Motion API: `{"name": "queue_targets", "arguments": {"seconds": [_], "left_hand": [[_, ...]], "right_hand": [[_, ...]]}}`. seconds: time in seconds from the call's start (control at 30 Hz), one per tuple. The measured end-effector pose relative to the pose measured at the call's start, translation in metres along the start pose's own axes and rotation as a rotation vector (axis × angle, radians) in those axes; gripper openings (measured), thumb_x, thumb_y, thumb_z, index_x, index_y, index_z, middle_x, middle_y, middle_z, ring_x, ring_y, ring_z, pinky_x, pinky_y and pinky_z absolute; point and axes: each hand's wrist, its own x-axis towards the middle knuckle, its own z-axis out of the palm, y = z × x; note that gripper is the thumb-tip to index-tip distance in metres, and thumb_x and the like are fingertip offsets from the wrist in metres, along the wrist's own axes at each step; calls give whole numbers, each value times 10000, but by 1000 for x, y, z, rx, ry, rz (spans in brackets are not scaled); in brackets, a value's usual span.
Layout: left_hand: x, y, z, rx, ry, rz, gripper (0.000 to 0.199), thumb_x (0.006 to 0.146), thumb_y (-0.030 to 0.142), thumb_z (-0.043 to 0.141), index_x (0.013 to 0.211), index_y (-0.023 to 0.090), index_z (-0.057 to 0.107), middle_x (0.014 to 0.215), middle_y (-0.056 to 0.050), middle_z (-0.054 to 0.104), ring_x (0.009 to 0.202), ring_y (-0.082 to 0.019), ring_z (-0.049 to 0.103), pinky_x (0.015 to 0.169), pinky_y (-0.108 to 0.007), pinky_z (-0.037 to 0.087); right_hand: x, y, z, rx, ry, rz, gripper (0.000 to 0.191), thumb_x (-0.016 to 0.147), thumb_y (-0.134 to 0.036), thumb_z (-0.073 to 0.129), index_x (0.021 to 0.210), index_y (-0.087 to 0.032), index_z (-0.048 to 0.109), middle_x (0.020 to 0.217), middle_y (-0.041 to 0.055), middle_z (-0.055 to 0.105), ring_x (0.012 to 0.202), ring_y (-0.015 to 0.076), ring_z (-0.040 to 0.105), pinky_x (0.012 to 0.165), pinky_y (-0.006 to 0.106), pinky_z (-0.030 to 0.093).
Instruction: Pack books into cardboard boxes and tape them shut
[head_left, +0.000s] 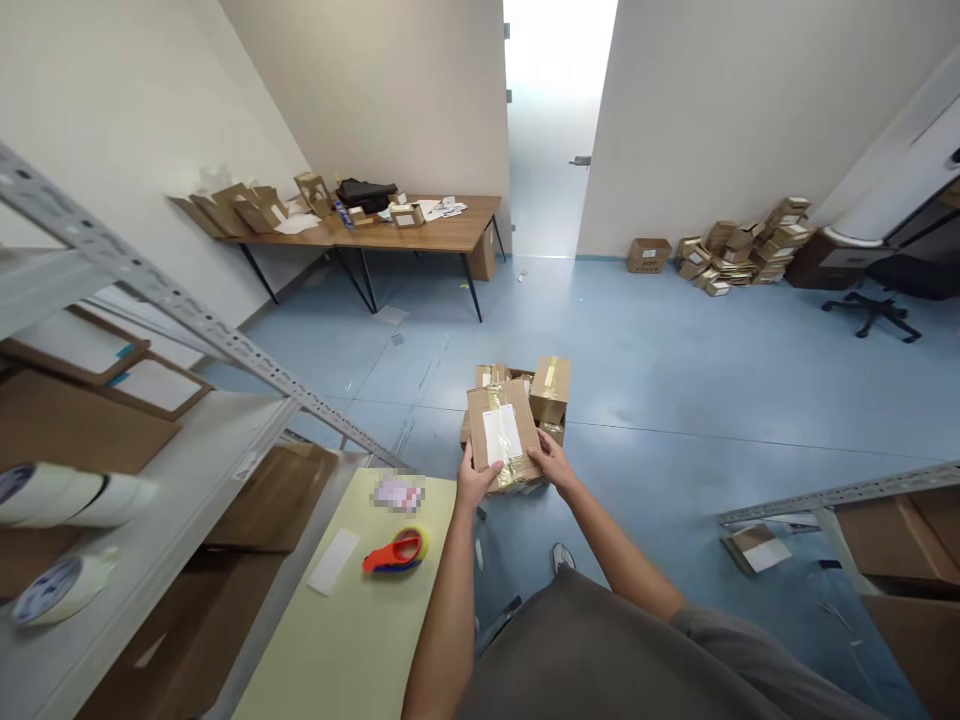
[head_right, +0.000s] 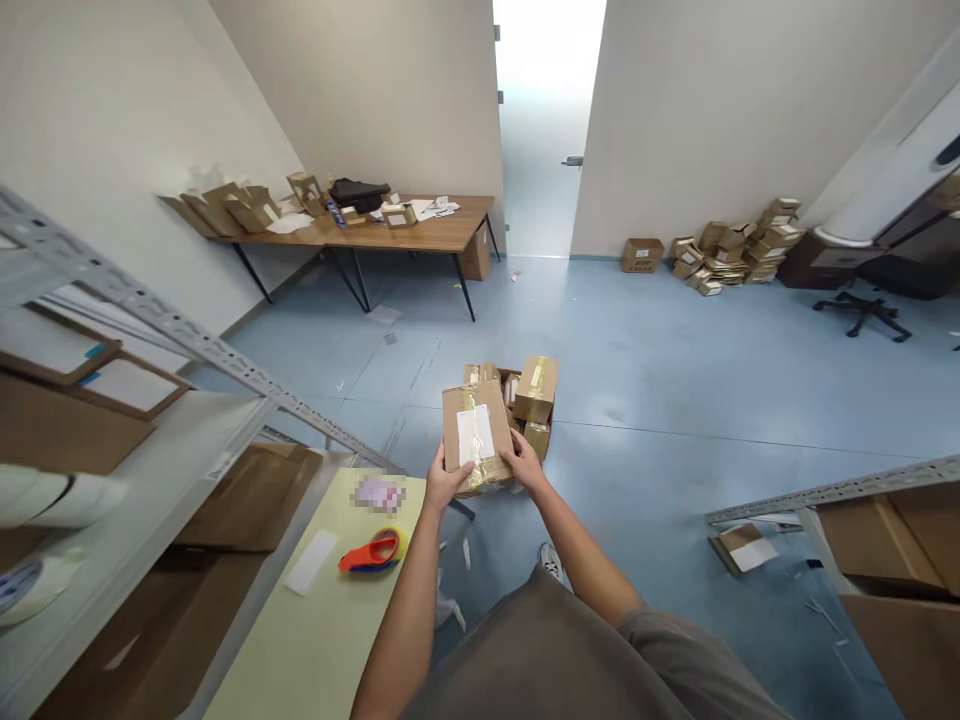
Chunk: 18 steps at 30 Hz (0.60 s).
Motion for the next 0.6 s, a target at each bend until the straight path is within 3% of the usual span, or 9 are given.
{"name": "queue_targets", "arguments": {"seconds": [0.13,0.27,0.43,0.6], "left_hand": [[37,5,48,-21,-59,-3,1207,678,494,966,1677,174,369,1534,-172,623,1354,-331,642,1161,-438,514],[70,12,69,-12,-66,-11,1255,655,501,975,1692,194,340,1587,-156,576,1405,-334,602,1190,-433,485],[114,21,69,-50,-131,9,1249,652,487,968,1689,179,342,1582,-158,580,1411,-334,593,1197,-445,476],[166,23,50,-142,-122,-16,1164,735,415,913,1705,178,315,1662,-161,487,1467,-317,541,1229,-426,442]], "right_hand": [[29,-9,-49,27,49,59,747,786,-397,769,1499,-271,583,1516,103,651,1393,332,610,1190,526,486],[62,-17,-68,26,51,88,743,781,-358,734,1501,-275,571,1510,90,657,1399,318,605,1198,518,481],[109,-22,-64,50,76,76,762,772,-345,722,1513,-250,570,1511,102,657,1412,321,596,1205,500,484],[152,-19,-42,46,88,63,792,766,-360,737,1529,-234,563,1517,128,649,1398,339,607,1194,531,487]]}}
